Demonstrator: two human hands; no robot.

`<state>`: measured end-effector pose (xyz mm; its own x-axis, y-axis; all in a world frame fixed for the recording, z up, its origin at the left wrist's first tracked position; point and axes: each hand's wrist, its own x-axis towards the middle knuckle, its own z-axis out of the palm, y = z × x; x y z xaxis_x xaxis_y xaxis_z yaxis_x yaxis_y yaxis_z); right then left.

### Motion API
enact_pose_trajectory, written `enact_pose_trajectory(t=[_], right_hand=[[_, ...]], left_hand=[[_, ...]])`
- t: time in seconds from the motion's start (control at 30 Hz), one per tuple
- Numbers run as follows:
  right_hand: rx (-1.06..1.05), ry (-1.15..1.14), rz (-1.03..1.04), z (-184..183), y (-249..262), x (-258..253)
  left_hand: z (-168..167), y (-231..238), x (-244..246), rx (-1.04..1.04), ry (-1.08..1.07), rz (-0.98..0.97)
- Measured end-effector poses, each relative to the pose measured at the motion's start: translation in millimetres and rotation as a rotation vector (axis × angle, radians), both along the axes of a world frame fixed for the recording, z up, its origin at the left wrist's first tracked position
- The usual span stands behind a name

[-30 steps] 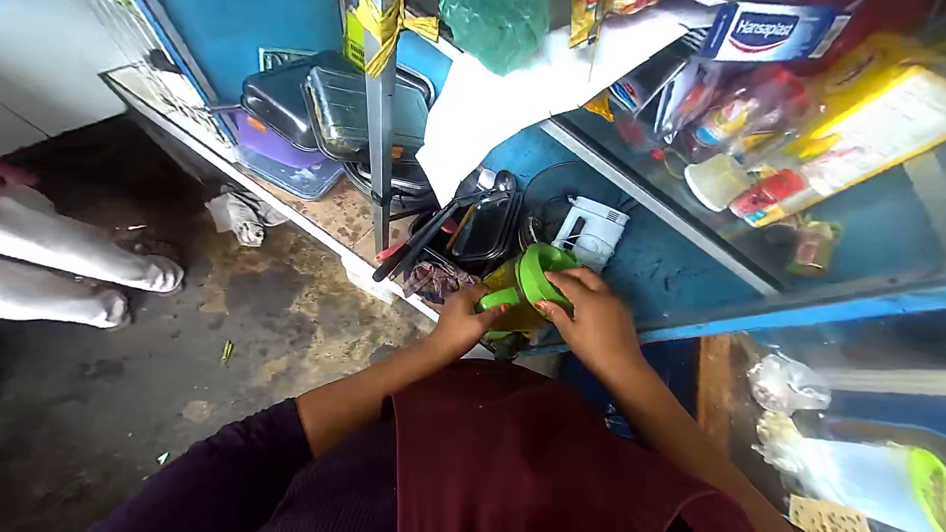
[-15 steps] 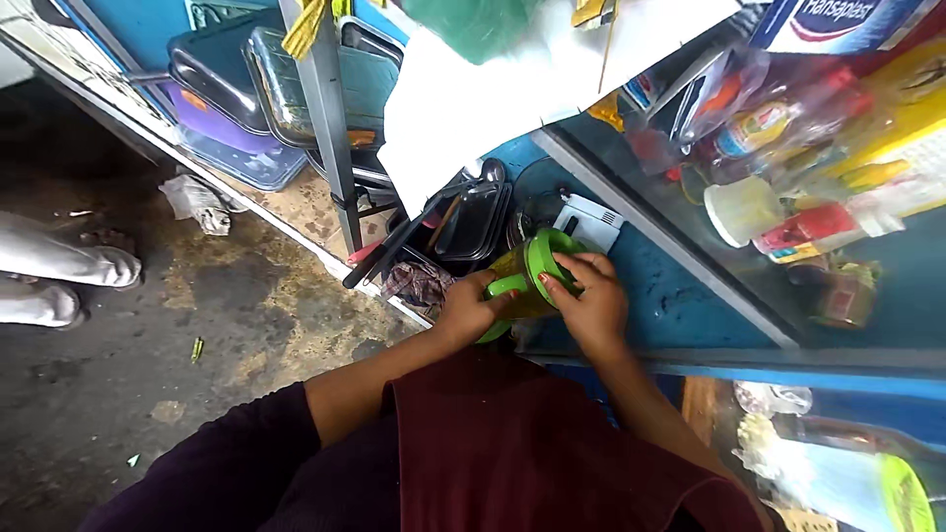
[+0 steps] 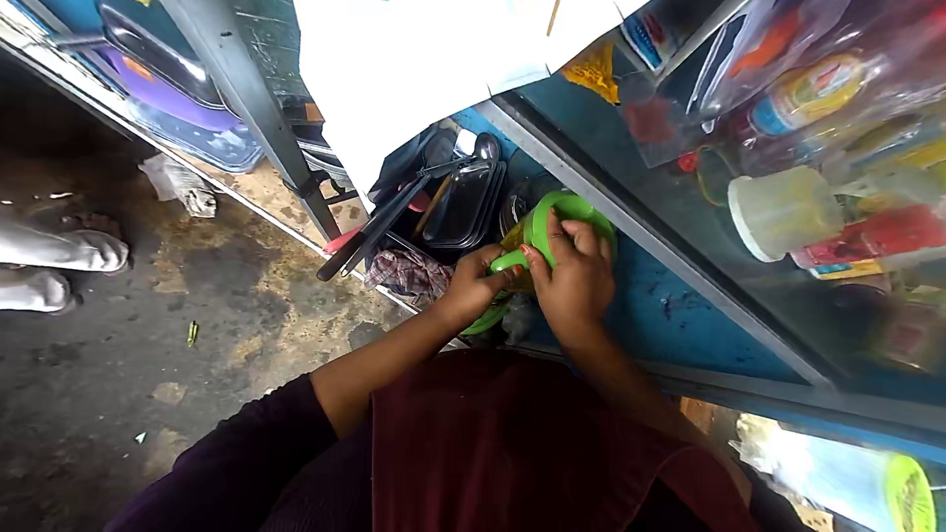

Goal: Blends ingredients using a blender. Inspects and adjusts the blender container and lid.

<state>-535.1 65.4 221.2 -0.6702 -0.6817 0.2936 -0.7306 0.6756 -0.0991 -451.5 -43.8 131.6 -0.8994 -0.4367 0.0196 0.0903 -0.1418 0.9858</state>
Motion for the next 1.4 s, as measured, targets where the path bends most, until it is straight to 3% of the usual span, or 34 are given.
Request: enact_pose_trajectory(t=[0.17, 0.3, 0.5, 0.7, 0.97, 1.1, 1.2, 1.3, 1.37, 1.4], right_hand=[[0.026, -0.194, -0.034, 7, 4, -2], [0.056, -0.117, 0.051, -4, 5, -6], [0.237, -0.134, -0.054, -10, 11, -6], [0.310, -0.247, -0.122, -8, 10, -12], [0.436, -0.364, -0.042, 6, 16, -1], [0.495, -0.381, -0.080, 11, 13, -3], [0.515, -0.363, -0.132, 13, 13, -11], [0.548, -0.350, -0.150, 11, 16, -11], [0.579, -0.329, -0.139, 12, 17, 2], [0.591, -0.306, -0.130, 12, 17, 10]], left_hand=[[-6, -3, -5, -0.014, -0.030, -0.021], [-23, -10, -9, 0.096, -0.023, -0.060], [-37, -18, -7, 0.088, -0.018, -0.131], [-11, -31, -12, -0.067, -0.235, -0.300], [-18, -22, 26, 0.002, -0.212, -0.285], [-49, -36, 54, -0.004, -0.179, -0.218], [-101, -56, 90, -0.169, -0.531, -0.198], [-141, -63, 145, -0.389, -1.085, -0.501], [-115, -51, 185, -0.468, -1.328, -0.719], [-80, -39, 205, -0.460, -1.464, -0.787]])
